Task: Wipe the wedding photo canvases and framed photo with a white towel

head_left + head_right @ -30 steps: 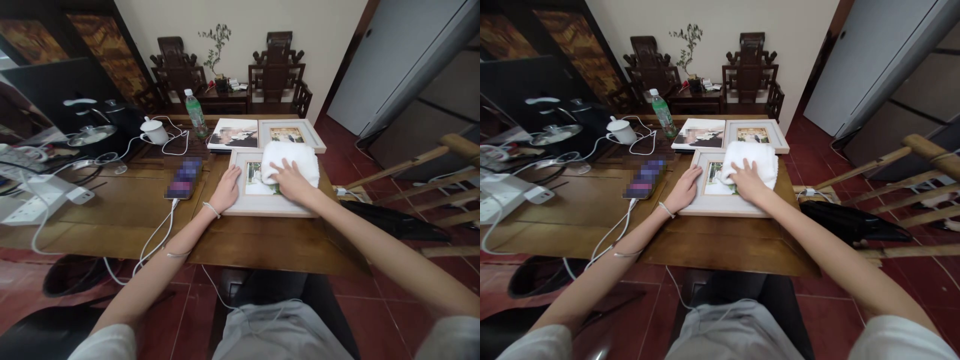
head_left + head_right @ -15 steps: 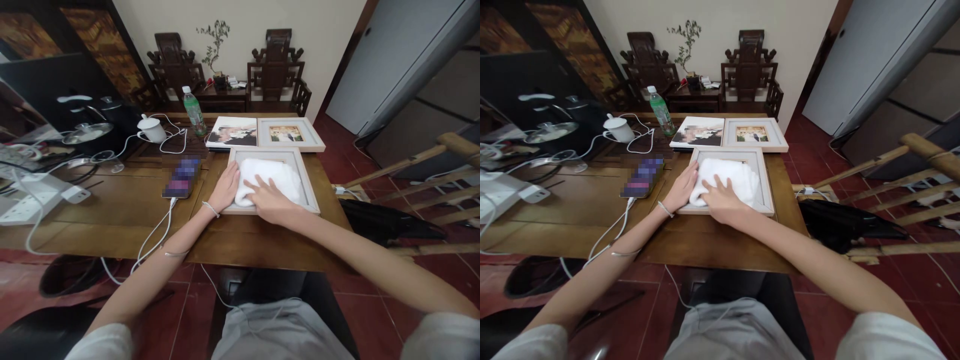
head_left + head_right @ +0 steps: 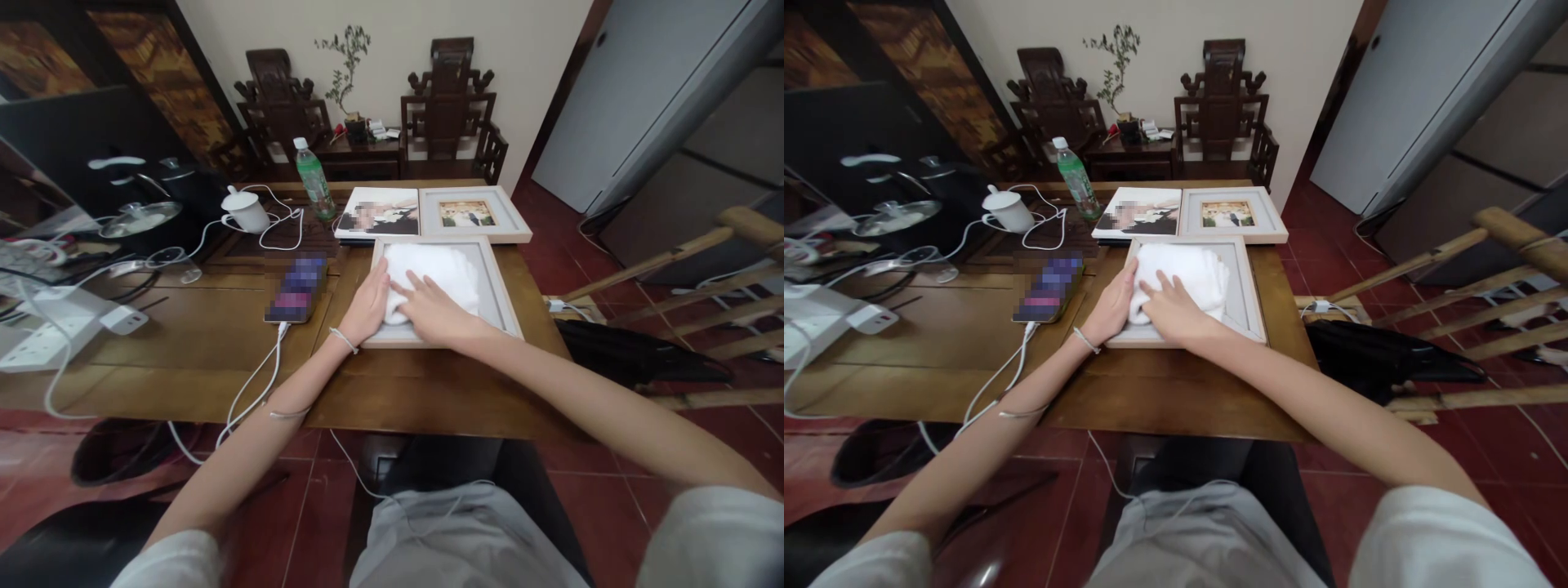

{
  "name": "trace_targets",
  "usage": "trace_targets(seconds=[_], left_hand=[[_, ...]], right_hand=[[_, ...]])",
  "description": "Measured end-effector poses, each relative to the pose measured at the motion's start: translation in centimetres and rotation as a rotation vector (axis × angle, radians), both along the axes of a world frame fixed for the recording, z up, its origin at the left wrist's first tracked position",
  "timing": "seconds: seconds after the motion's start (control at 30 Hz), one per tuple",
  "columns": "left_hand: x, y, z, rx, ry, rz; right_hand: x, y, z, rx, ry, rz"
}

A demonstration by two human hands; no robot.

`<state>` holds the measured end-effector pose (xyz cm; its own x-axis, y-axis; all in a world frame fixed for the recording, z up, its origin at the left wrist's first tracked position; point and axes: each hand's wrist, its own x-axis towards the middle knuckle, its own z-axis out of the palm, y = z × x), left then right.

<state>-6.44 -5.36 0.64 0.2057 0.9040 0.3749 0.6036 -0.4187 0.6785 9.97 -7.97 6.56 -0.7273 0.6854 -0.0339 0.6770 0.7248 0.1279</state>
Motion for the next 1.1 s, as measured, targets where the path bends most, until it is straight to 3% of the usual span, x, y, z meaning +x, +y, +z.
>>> trace_targets(seconds=[0.07, 0.17, 0.33, 0.43, 0.57, 0.67, 0.73, 0.83, 0.97, 1.1], left_hand=[[0.0, 0.1, -0.1, 0.015, 0.032, -0.006], [-0.1, 0.5, -0.5, 0.054, 0.143, -0.027], [-0.3, 1.2, -1.4, 0.122, 0.256, -0.040], [-0.4, 1.3, -1.6, 0.131, 0.255, -0.042], [-0.6, 1.2, -1.7, 0.113, 0.225, -0.044], [-0.8, 1.2, -1.7, 0.105, 0.236, -0.067], [-0.9, 1.2, -1.7, 0.120, 0.259, -0.077], [-0.9, 1.2, -1.6, 0.144, 0.288, -0.078], [-0.8, 1.2, -1.5, 0.140, 0.323, -0.090], [-0.8, 1.3, -1.5, 0.149, 0.321, -0.100]], right_hand=[[1.4, -2.7, 0.5, -0.013, -0.022, 0.037], [4.3, -5.4, 1.3, 0.066, -0.066, -0.030], [7.7, -6.2, 2.2, 0.141, -0.142, -0.117], [6.6, -5.9, 1.9, 0.118, -0.106, -0.070], [2.0, -5.8, 0.8, 0.097, 0.006, -0.057], [-0.7, -6.0, -0.3, 0.175, 0.087, -0.048], [-0.8, -6.2, -0.9, 0.238, 0.115, -0.059], [1.9, -6.9, -1.1, 0.283, 0.086, -0.122], [7.8, -8.0, -0.1, 0.254, -0.036, -0.249], [11.3, -7.2, 0.4, 0.207, -0.083, -0.316]])
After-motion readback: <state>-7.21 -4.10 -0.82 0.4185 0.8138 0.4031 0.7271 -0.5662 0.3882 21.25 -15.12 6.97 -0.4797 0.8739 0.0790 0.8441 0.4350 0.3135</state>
